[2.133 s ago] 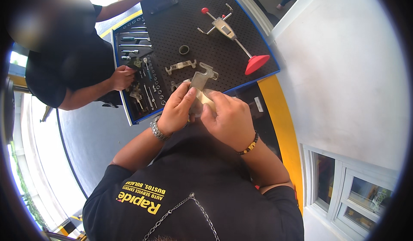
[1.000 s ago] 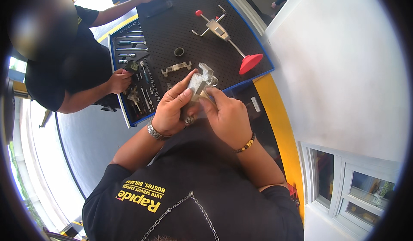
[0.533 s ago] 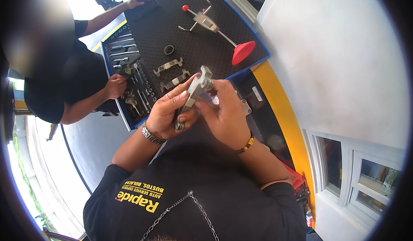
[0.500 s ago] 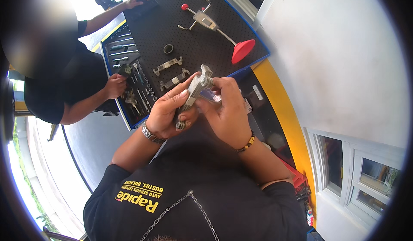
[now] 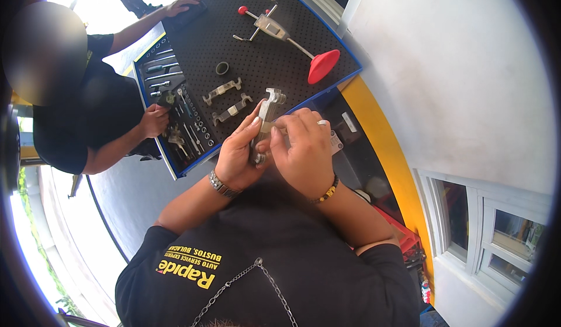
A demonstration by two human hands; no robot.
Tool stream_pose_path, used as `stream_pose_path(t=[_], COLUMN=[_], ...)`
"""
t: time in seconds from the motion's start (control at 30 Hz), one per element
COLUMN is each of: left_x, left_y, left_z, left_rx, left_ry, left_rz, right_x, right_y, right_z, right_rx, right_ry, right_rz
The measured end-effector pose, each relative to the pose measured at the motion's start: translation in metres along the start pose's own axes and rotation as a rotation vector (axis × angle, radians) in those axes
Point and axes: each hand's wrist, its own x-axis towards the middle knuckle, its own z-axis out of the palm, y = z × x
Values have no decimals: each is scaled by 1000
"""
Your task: The person wraps small metal parts with masking tape at a workbench. They handle a stack of thin metal pieces and a metal bracket, applying tape around each item and placing them on the bench.
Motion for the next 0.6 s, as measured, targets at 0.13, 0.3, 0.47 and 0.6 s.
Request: stream_pose_path(t=[0.13, 0.3, 0.47, 0.6], left_x=[-3, -4, 0, -3], left_y=[-4, -15, -18, -21], left_z=[2, -5, -15, -21], left_rx=[28, 161, 177, 176], left_ry=[46, 90, 137, 118], left_rz=[60, 163, 84, 36], right_x=[-9, -4, -9, -14], right_y=[-1, -6, 8, 8], right_z=[-1, 2, 14, 14], right_rx=[294, 595, 757, 860], right_ry=[-141, -314, -354, -368], right_rz=[291, 700, 850, 937])
